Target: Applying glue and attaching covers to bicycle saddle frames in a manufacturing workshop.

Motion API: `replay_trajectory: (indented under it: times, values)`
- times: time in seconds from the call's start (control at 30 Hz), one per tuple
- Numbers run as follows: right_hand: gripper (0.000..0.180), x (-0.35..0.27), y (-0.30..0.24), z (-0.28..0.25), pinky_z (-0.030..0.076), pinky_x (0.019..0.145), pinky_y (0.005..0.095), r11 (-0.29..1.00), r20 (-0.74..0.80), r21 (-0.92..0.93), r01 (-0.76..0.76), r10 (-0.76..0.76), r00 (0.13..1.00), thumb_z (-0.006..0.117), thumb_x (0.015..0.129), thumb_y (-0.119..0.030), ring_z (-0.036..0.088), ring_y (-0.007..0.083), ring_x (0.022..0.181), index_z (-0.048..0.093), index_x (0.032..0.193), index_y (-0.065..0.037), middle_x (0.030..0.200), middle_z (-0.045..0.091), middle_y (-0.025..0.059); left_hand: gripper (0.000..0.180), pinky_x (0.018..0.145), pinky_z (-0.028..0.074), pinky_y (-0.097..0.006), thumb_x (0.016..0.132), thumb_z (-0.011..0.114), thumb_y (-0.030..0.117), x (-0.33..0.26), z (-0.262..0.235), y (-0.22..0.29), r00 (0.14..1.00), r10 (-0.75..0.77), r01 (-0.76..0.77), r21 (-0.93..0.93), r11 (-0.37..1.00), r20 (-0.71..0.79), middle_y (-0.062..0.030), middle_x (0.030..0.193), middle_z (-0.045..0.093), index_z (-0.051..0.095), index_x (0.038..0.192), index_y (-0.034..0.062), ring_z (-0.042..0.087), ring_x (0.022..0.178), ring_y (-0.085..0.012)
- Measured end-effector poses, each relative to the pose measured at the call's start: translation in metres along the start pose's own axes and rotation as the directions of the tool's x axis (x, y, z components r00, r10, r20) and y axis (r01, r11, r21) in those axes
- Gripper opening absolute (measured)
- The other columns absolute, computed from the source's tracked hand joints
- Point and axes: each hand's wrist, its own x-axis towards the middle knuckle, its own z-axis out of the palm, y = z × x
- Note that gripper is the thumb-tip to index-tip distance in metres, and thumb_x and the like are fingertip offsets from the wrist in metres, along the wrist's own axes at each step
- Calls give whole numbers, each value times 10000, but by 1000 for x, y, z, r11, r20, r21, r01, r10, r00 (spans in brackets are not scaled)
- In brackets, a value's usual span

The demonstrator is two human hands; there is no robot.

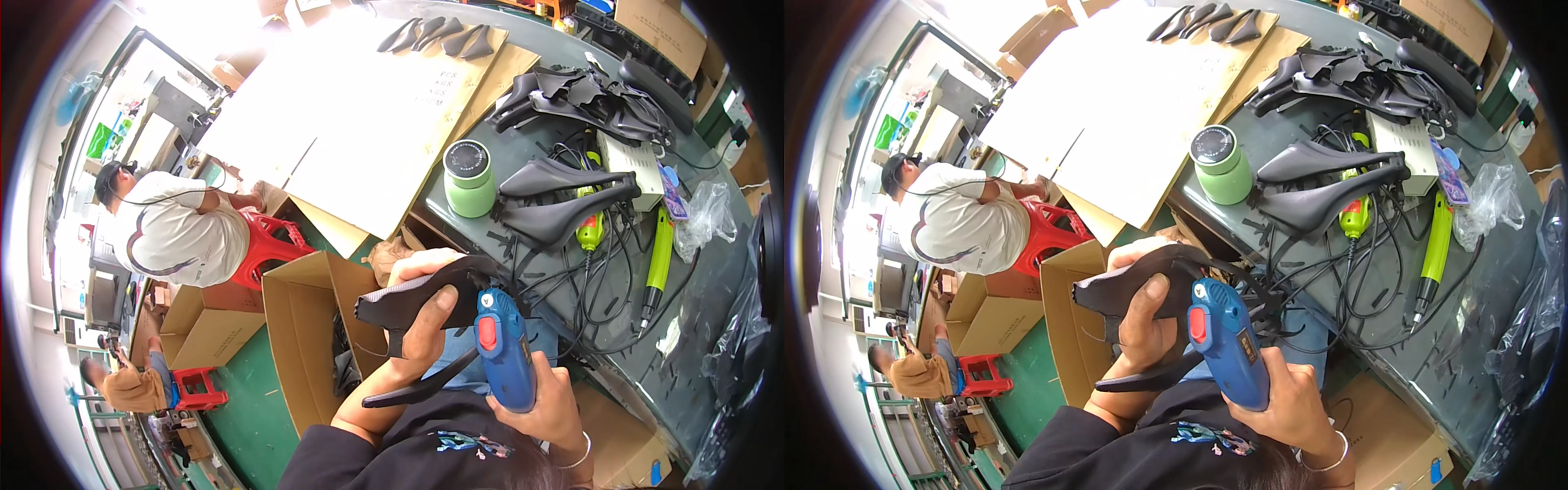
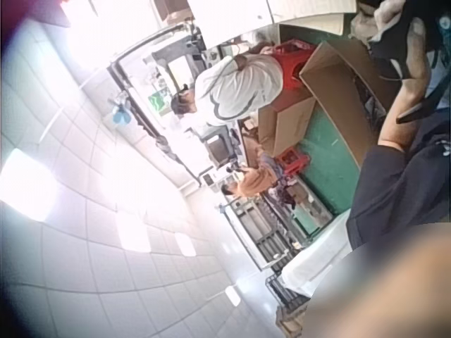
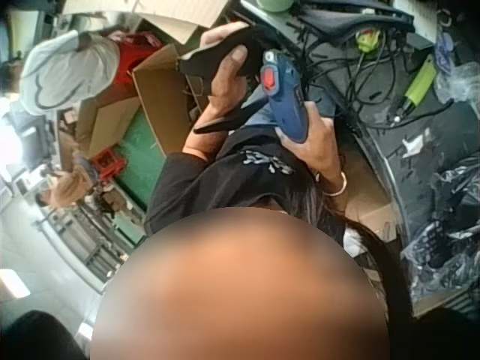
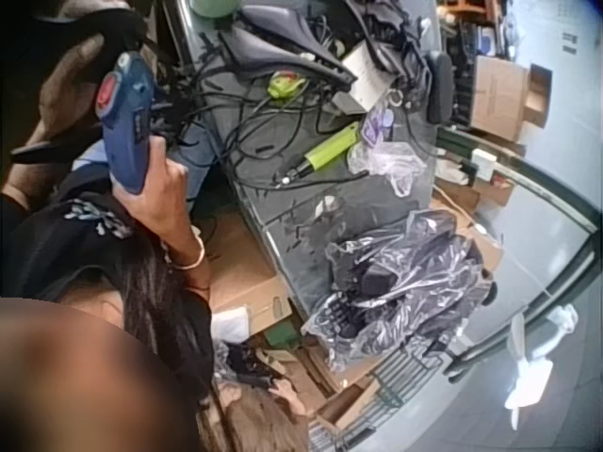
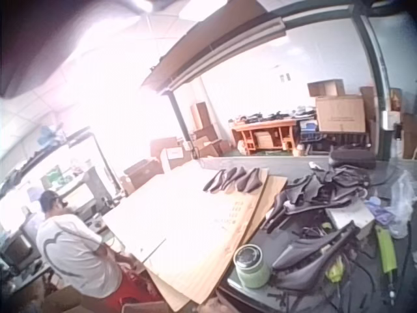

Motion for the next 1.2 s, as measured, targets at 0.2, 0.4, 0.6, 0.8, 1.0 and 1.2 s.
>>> replay_trajectory:
  times: [0.2,0.4,0.6,0.8,1.0,1.2]
  values:
    - [468,-2,1,-1,463,510,343,993,-23,-110,52,-54,998,763,576,-128,596,292,524,458,906,2,598,569,123,262,886,403,-312,809,554,58,2,-3,18,988,-144,142,48,989,46,-114,1059,549,493,1060,12,518,993,-175]
    - [508,-5,5,1,447,529,356,958,-33,-280,61,-73,997,774,547,-121,578,302,539,457,925,4,616,562,120,244,814,415,-234,792,567,18,13,2,44,929,-369,337,343,877,28,-66,1020,549,535,1033,-2,523,934,-115]
    - [504,-5,4,0,453,544,349,954,-3,-292,75,-80,997,766,556,-136,583,296,545,468,935,10,619,567,116,245,761,412,-208,789,523,-70,17,0,44,884,-417,328,355,875,210,-13,895,545,519,1021,9,509,853,-74]
    - [466,-4,1,1,452,517,339,976,8,-180,122,-122,992,758,563,-148,578,288,514,477,899,12,572,550,104,258,765,440,-255,763,534,-56,18,-15,26,854,-344,140,464,875,391,-68,907,576,519,1014,0,566,846,-152]
    - [466,-3,-3,-7,460,516,341,973,22,-175,149,-147,989,763,556,-134,583,292,522,483,902,5,593,561,112,282,708,455,-346,732,597,5,30,-23,22,666,-411,-94,617,781,623,-153,864,578,509,1000,11,600,800,-313]
    - [467,9,-10,-14,499,596,328,996,-259,-74,-48,28,966,781,602,-144,636,263,623,494,941,-1,694,612,118,395,728,429,-336,728,610,136,8,-17,8,401,-673,316,596,738,621,-134,848,567,438,1075,57,582,814,-266]
